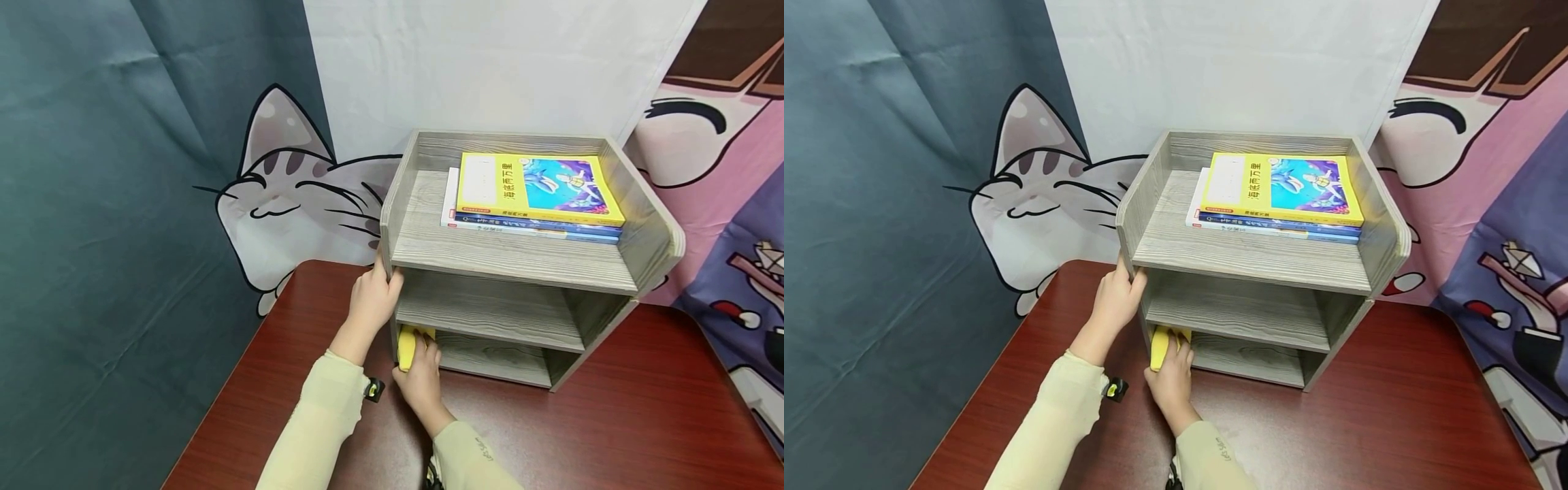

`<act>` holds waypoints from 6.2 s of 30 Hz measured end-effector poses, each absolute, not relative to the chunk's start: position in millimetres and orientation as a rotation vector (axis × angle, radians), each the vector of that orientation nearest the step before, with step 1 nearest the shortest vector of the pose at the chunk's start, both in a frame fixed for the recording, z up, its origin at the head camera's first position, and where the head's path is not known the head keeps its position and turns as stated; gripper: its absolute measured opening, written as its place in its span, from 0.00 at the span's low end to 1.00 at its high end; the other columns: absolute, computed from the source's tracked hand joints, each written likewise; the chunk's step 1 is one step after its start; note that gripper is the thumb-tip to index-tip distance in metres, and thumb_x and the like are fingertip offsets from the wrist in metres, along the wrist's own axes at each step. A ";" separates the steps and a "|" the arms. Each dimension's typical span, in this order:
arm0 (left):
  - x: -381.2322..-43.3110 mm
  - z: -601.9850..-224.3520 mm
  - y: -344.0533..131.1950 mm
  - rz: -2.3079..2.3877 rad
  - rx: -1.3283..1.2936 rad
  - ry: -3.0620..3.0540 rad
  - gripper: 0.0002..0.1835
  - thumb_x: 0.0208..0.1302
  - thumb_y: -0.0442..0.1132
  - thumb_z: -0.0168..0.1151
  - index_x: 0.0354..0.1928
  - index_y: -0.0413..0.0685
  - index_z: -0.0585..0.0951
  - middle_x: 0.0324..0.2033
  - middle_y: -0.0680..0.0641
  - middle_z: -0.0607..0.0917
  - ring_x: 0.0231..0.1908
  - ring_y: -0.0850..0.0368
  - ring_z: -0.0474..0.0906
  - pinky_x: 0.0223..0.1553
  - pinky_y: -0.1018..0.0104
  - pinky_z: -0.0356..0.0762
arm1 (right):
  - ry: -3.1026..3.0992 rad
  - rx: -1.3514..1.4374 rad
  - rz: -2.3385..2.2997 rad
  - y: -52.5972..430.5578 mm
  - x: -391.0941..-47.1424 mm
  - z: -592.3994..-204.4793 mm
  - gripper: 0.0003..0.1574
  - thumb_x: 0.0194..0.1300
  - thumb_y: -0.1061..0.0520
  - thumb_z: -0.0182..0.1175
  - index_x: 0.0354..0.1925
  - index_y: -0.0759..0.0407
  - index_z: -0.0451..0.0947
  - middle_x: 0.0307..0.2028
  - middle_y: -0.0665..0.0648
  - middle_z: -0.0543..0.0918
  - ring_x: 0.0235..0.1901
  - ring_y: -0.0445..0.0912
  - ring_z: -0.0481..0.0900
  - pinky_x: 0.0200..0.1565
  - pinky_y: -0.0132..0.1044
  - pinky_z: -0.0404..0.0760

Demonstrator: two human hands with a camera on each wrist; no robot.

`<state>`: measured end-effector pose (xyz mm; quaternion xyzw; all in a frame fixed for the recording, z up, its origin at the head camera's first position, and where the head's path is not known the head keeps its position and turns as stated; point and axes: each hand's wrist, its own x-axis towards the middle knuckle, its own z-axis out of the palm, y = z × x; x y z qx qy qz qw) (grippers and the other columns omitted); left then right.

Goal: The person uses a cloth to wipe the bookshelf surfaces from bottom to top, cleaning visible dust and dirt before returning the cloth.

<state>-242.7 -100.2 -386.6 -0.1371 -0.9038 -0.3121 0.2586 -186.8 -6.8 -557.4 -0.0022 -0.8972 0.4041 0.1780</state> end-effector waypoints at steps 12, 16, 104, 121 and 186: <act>-241.9 -386.0 -99.2 -0.855 -0.379 -2.427 0.29 0.65 0.44 0.45 0.66 0.38 0.61 0.25 0.37 0.83 0.23 0.40 0.79 0.23 0.48 0.71 | -2.538 0.004 1.249 -4.3 -183.7 -546.6 0.50 0.37 0.64 0.66 0.62 0.65 0.63 0.52 0.67 0.67 0.49 0.58 0.64 0.44 0.51 0.72; -242.0 -386.1 -99.1 -0.850 -0.375 -2.434 0.29 0.65 0.44 0.45 0.66 0.38 0.61 0.24 0.38 0.83 0.22 0.40 0.78 0.22 0.49 0.71 | -2.537 0.009 1.262 -3.8 -182.9 -543.9 0.50 0.37 0.63 0.65 0.63 0.65 0.63 0.52 0.66 0.67 0.49 0.57 0.65 0.44 0.51 0.72; -241.6 -387.4 -99.9 -0.860 -0.354 -2.451 0.29 0.64 0.43 0.46 0.65 0.35 0.61 0.24 0.37 0.83 0.22 0.40 0.77 0.24 0.48 0.70 | -2.553 0.360 0.352 142.2 -153.3 -539.8 0.53 0.25 0.59 0.75 0.57 0.60 0.71 0.50 0.64 0.73 0.46 0.60 0.71 0.38 0.52 0.75; -243.7 -388.9 -99.0 -0.855 -0.346 -2.455 0.29 0.64 0.43 0.45 0.64 0.35 0.62 0.24 0.38 0.82 0.23 0.38 0.78 0.25 0.46 0.70 | -2.475 0.334 0.207 199.7 -132.4 -519.0 0.42 0.27 0.71 0.65 0.50 0.64 0.75 0.48 0.68 0.75 0.51 0.63 0.68 0.40 0.56 0.67; -243.8 -386.5 -97.8 -0.858 -0.333 -2.455 0.29 0.65 0.44 0.46 0.65 0.37 0.61 0.27 0.37 0.83 0.26 0.38 0.79 0.27 0.46 0.71 | -2.583 0.018 0.254 187.8 -138.4 -559.0 0.30 0.45 0.68 0.53 0.52 0.64 0.74 0.57 0.67 0.69 0.51 0.64 0.64 0.43 0.56 0.64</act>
